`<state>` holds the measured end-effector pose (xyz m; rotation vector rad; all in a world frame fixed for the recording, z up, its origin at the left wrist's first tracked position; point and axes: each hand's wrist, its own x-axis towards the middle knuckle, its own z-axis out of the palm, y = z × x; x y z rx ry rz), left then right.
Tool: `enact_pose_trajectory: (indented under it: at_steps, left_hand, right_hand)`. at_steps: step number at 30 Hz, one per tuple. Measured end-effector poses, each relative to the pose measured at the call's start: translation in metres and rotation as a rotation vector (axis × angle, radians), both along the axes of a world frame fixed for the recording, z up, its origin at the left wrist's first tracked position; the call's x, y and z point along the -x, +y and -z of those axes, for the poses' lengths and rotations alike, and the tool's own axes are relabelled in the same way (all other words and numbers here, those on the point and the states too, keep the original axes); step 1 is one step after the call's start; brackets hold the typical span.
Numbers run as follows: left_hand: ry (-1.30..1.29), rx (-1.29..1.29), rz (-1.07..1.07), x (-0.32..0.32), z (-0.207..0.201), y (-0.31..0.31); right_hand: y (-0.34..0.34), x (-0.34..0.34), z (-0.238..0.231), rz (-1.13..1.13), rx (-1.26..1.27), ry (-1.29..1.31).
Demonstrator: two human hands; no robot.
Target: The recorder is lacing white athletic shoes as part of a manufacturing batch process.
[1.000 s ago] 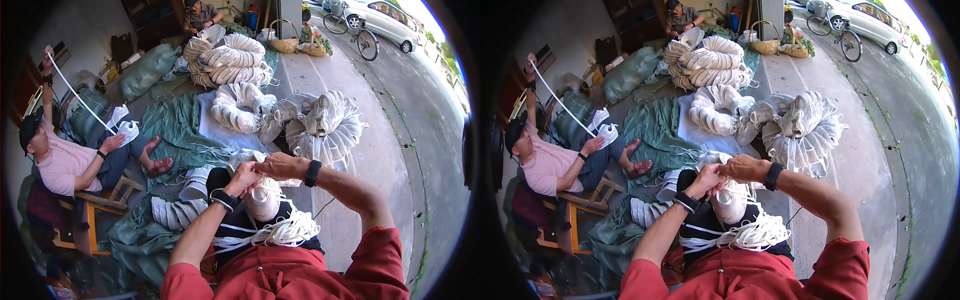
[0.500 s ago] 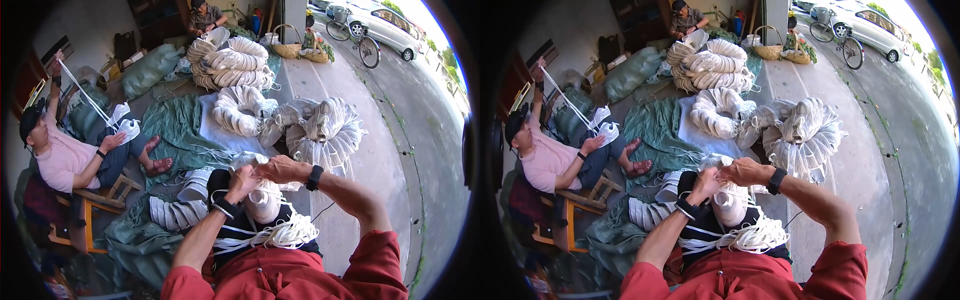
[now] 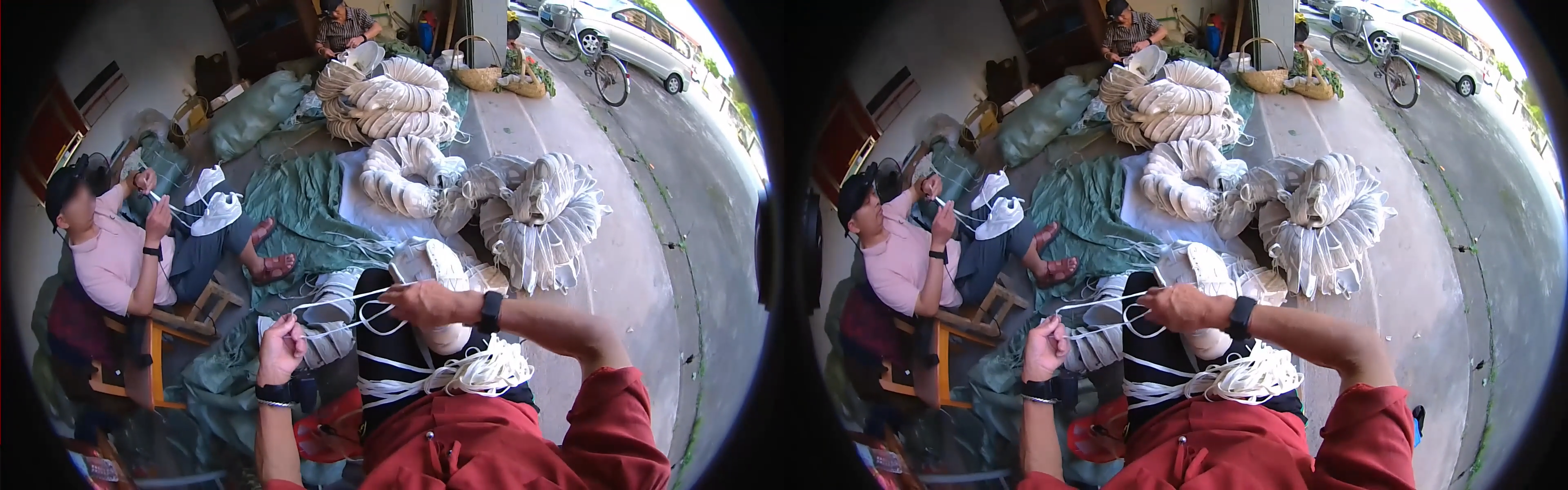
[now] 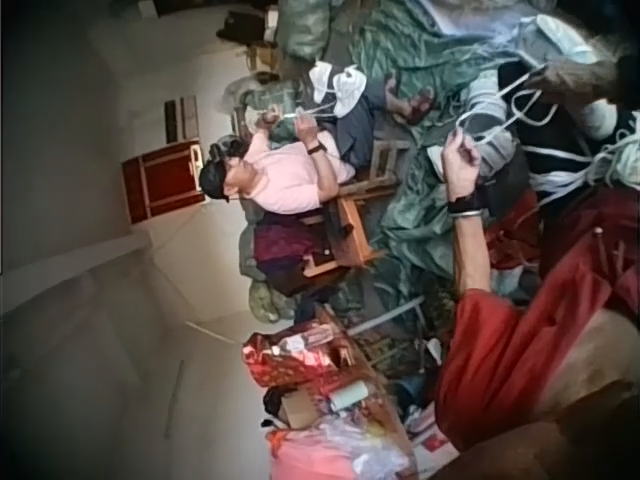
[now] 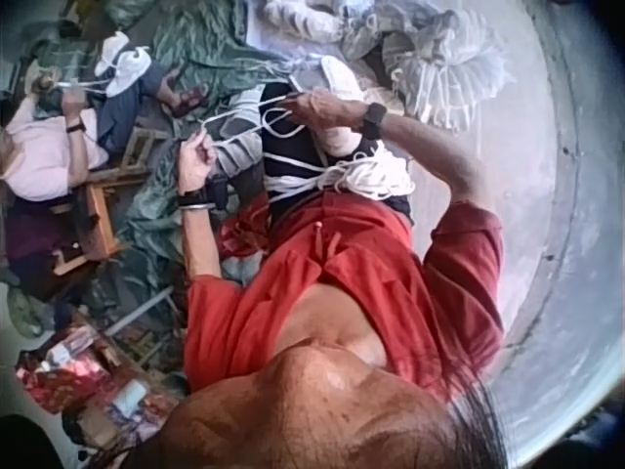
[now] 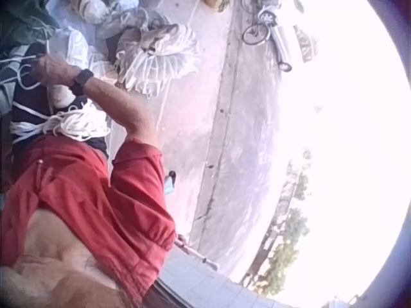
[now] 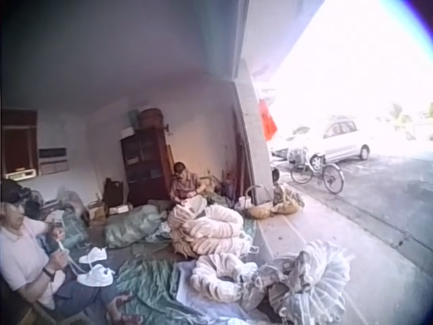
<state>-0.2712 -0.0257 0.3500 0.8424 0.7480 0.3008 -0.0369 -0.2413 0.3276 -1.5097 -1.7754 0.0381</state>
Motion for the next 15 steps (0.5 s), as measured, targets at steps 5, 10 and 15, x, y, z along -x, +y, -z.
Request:
enact_pose_trajectory:
  at_steps: [5,10,15]
  left_hand:
    - [-0.164,0.085,0.042,-0.014,-0.004,0.000]
    - [-0.397,0.371,-0.171,-0.016,0.022,-0.004]
    - [-0.588,0.386,-0.096,-0.031,0.055,0.007]
  right_hand:
    - [-0.017,-0.043,0.006,-0.109,0.022,0.067]
    - [-0.094,-0.138,-0.110,0.331,-0.186,1.344]
    - [-0.165,-0.206,-0.086,0.316,-0.328,1.619]
